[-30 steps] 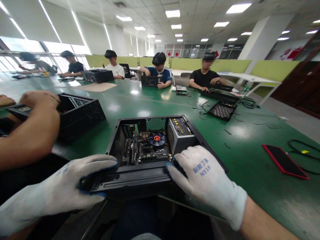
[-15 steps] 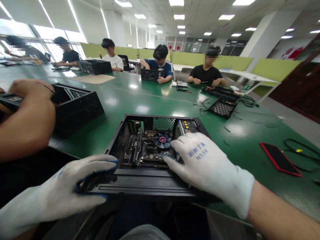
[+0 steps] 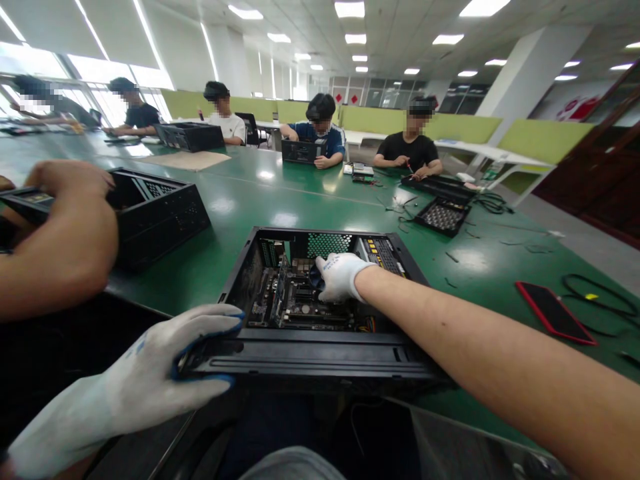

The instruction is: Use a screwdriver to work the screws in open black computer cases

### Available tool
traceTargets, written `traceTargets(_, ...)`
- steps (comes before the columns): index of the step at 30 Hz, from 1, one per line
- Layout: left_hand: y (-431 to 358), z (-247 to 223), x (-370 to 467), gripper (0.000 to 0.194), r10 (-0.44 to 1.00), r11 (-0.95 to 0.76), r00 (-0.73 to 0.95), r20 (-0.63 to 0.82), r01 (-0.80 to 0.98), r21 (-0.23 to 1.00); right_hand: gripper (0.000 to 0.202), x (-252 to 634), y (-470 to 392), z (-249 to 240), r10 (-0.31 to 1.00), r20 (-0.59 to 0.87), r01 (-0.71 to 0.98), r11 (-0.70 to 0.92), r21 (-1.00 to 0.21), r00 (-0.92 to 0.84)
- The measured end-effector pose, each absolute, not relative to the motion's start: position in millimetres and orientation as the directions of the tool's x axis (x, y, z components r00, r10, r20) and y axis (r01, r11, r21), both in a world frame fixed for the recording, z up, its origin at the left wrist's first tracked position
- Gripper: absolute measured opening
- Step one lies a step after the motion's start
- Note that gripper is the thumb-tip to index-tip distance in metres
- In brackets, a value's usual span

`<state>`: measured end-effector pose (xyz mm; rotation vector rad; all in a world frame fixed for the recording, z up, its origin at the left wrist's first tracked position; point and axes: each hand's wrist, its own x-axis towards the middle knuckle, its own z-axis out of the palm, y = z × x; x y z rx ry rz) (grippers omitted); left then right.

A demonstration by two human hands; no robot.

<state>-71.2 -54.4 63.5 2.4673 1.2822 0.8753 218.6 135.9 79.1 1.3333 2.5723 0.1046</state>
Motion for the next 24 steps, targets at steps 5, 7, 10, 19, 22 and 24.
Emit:
traceTargets(5, -54, 61, -73, 0.062, 0.797, -0.602, 0.458, 0.395, 0.656, 0.455, 0.082, 217, 119, 105, 0.797, -0.105, 0.759, 0.599, 0.253, -0.594)
traceTargets(7, -54, 59, -73, 0.062, 0.802, -0.596, 0.452, 0.391, 0.649, 0.473, 0.081, 218, 107, 120, 0.788, -0.103, 0.747, 0.610, 0.265, -0.607)
traceTargets(10, -54, 58, -72, 0.063, 0.805, -0.591, 0.436, 0.402, 0.641, 0.490, 0.085, 221, 90, 133, 0.774, -0.180, 0.755, 0.632, 0.172, -0.607)
traceTargets(19, -55, 60, -70, 0.063, 0.806, -0.591, 0.445, 0.391, 0.653, 0.474, 0.066, 220, 81, 113, 0.548, -0.532, 0.682, 0.728, -0.077, -0.646)
traceTargets(22, -55, 62, -71, 0.064, 0.814, -0.580, 0.441, 0.379, 0.664, 0.472, 0.061, 225, 85, 125, 0.564, -0.495, 0.696, 0.707, -0.124, -0.661)
traceTargets(24, -55, 65, -72, 0.063, 0.815, -0.577, 0.440, 0.376, 0.670, 0.467, 0.058, 231, 87, 135, 0.600, -0.416, 0.698, 0.705, -0.130, -0.683)
